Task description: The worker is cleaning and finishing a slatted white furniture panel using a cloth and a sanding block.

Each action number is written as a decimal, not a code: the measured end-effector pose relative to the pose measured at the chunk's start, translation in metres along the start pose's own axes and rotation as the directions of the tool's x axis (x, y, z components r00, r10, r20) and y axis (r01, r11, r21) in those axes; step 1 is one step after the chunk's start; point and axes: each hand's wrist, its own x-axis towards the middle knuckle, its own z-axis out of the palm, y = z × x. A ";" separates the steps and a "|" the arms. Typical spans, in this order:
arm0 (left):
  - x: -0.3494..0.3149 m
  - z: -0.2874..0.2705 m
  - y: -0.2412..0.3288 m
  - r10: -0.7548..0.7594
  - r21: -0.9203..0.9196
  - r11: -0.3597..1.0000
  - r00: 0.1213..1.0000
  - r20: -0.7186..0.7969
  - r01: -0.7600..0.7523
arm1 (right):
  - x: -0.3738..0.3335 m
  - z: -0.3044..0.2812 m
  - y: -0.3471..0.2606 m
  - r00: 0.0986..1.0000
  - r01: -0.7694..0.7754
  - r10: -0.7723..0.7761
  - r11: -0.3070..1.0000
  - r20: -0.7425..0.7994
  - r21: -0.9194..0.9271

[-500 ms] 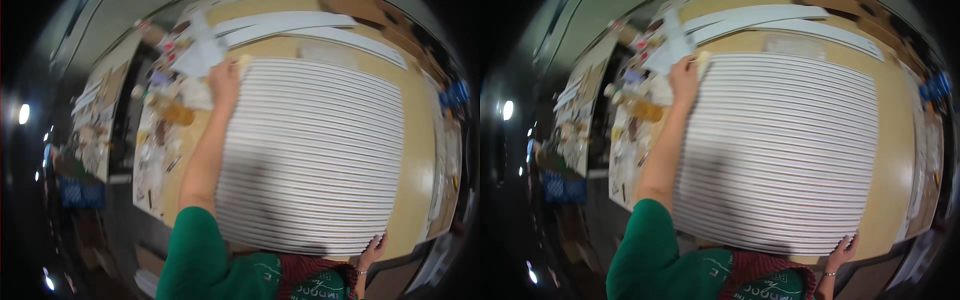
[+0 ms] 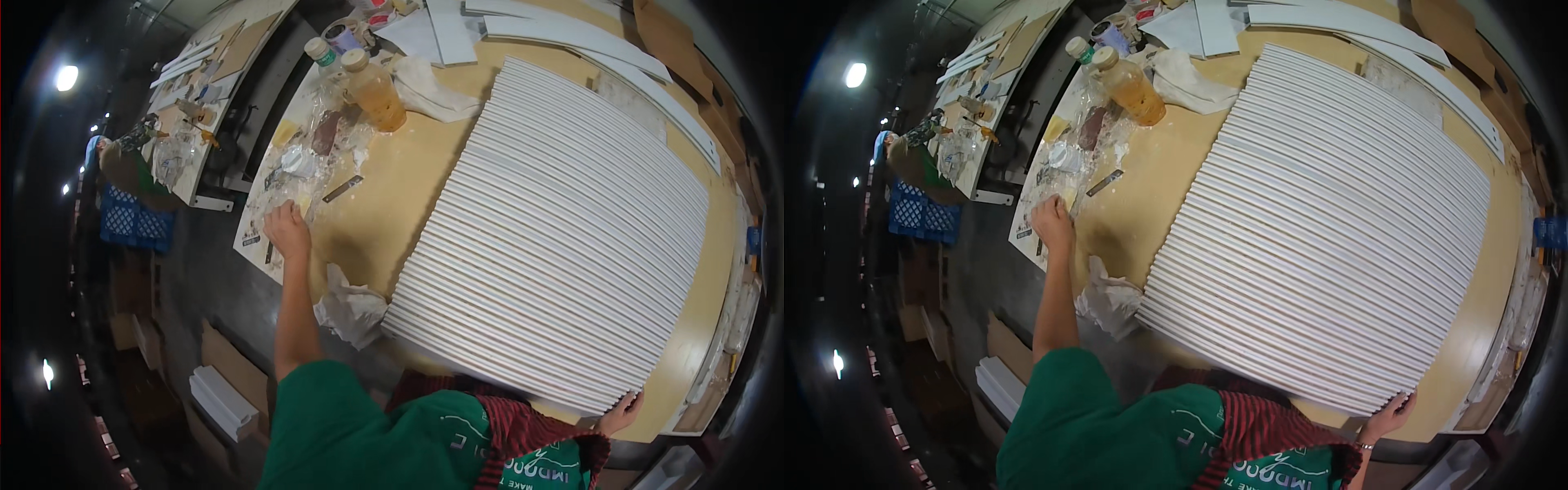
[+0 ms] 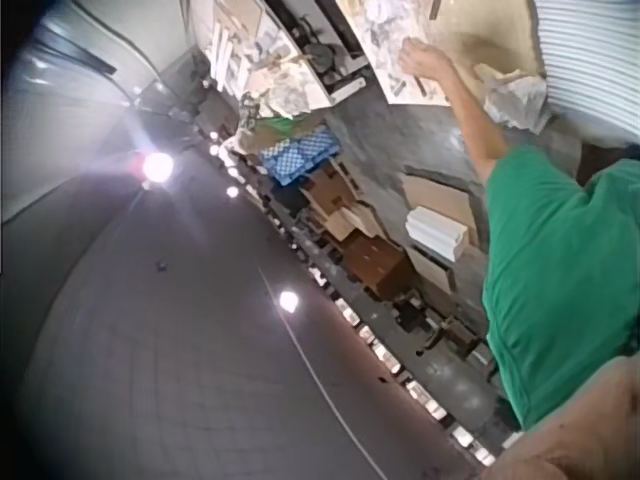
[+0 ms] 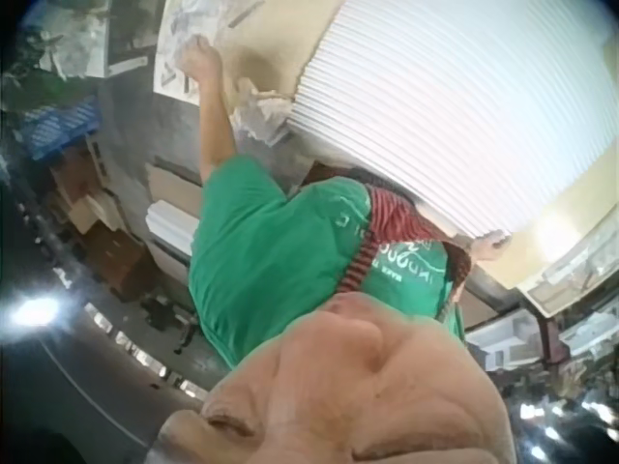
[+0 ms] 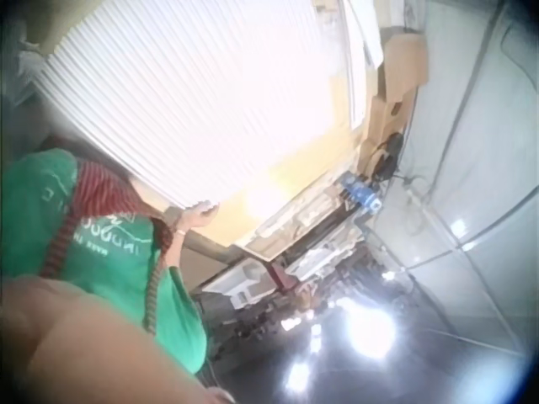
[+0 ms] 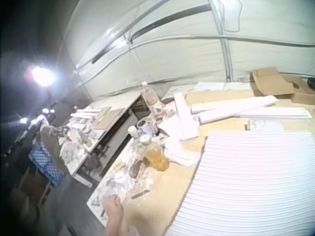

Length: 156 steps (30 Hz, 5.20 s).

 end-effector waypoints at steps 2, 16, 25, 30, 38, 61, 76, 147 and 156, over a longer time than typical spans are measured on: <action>0.000 -0.021 0.011 0.065 -0.100 0.993 0.998 0.025 -0.062 | 0.000 0.001 0.001 0.999 0.008 -0.007 0.999 -0.040 0.047; -0.070 -0.139 0.040 0.086 -0.700 0.476 0.764 0.640 0.533 | -0.011 0.007 -0.036 0.969 -0.246 0.246 0.969 0.022 0.022; -0.047 -0.190 0.275 0.993 -0.963 -0.015 0.108 -0.046 -0.269 | -0.029 -0.032 -0.020 0.942 -0.059 0.011 0.990 0.336 0.131; -0.123 -0.198 0.336 0.965 -0.860 -0.090 -0.259 0.050 -0.503 | -0.033 -0.031 -0.012 0.943 -0.111 -0.016 0.925 0.331 0.363; -0.227 -0.241 0.533 0.956 -0.821 -0.293 -0.139 -0.258 -0.489 | -0.032 -0.011 -0.018 0.822 -0.423 0.047 0.717 0.567 0.554; -0.217 -0.239 0.476 0.987 -0.905 -0.110 -0.151 -0.051 -0.412 | -0.037 -0.011 0.005 0.950 -0.174 -0.004 0.823 0.312 0.540; -0.238 -0.246 0.506 0.964 -0.865 -0.264 -0.132 -0.230 -0.428 | -0.028 -0.013 0.003 0.919 -0.202 -0.075 0.754 0.388 0.624; -0.166 -0.182 0.478 0.918 -0.901 0.058 0.378 -0.122 -0.431 | 0.059 -0.014 -0.027 0.782 -0.231 -0.135 0.844 0.609 0.484; -0.090 -0.142 0.255 0.549 -0.683 0.638 0.832 0.079 -0.356 | 0.049 -0.008 -0.036 0.761 -0.450 0.109 0.798 0.639 0.400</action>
